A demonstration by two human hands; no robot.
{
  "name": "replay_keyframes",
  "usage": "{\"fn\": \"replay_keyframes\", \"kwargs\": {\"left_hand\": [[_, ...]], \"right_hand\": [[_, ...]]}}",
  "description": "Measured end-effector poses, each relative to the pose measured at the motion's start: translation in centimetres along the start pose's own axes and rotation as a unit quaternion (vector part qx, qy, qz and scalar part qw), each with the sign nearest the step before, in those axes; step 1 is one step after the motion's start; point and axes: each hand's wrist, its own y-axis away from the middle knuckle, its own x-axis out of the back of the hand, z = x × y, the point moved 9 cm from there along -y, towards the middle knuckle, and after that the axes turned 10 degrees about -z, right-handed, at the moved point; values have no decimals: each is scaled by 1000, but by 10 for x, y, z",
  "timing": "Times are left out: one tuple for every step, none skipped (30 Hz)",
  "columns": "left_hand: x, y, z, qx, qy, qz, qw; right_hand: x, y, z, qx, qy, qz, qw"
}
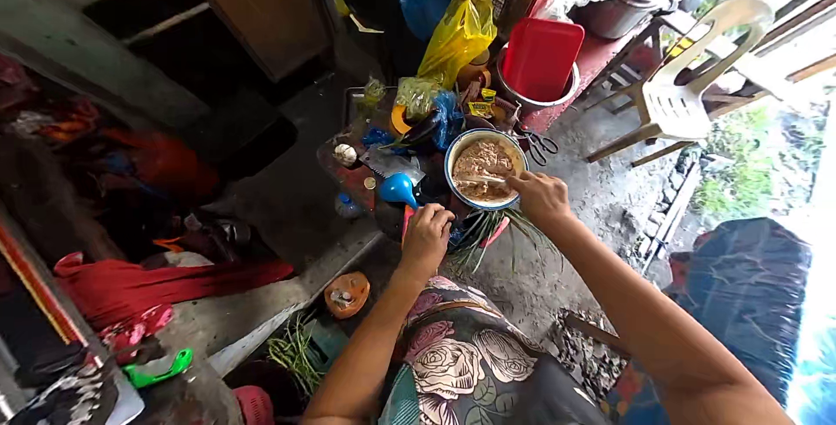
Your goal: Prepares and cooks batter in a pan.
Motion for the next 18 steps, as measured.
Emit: {"fn": "replay_keyframes", "kwargs": {"left_hand": [[-2, -9, -2, 4, -4, -5, 1000], [-3, -17, -4, 12, -8, -8, 1000], [-5, -24, -6, 25, -13, -15, 1000], [-7, -31, -10, 43, -18, -27, 999], [-9, -36, -13, 60, -24, -41, 997], [-11, -42, -15, 72, -29, -49, 996], [-12, -46, -16, 81, -33, -54, 995], [-12, -49, -16, 85, -36, -52, 994], [-11, -49, -16, 88, -39, -46, 994], [-10, -50, -17, 90, -42, -38, 994], [-8, -51, -17, 91, -43, -26, 995], [-8, -51, -18, 93, -42, -15, 995], [-7, -52, -19, 96, -41, -6, 995], [-7, -52, -19, 101, -41, -1, 994], [-7, -53, -18, 107, -41, 2, 993], [-6, -54, -17, 115, -44, 6, 992], [-7, -54, -16, 121, -45, 9, 992], [-8, -54, -16, 125, -44, 13, 991]], "right_hand": [[5, 4, 10, -33, -15, 3, 999], [4, 5, 18, -69, -31, -4, 997], [-3, 3, 24, -99, -48, -23, 994], [-15, 0, 26, -122, -68, -52, 989], [-28, -3, 25, -135, -87, -84, 983], [-36, -5, 20, -139, -102, -109, 979], [-37, -6, 16, -136, -106, -115, 978], [-32, -5, 11, -127, -104, -105, 981], [-22, -3, 6, -108, -101, -76, 986], [-10, -3, 1, -80, -95, -30, 992], [0, -5, -4, -51, -81, 13, 995], [6, -11, -8, -21, -67, 41, 997], [5, -18, -13, 11, -54, 52, 997], [-1, -25, -16, 38, -40, 38, 998], [-10, -32, -18, 59, -22, 2, 998], [-18, -33, -18, 76, 1, -31, 997], [-21, -30, -16, 90, 19, -58, 994], [-20, -25, -11, 102, 26, -69, 992]]}}
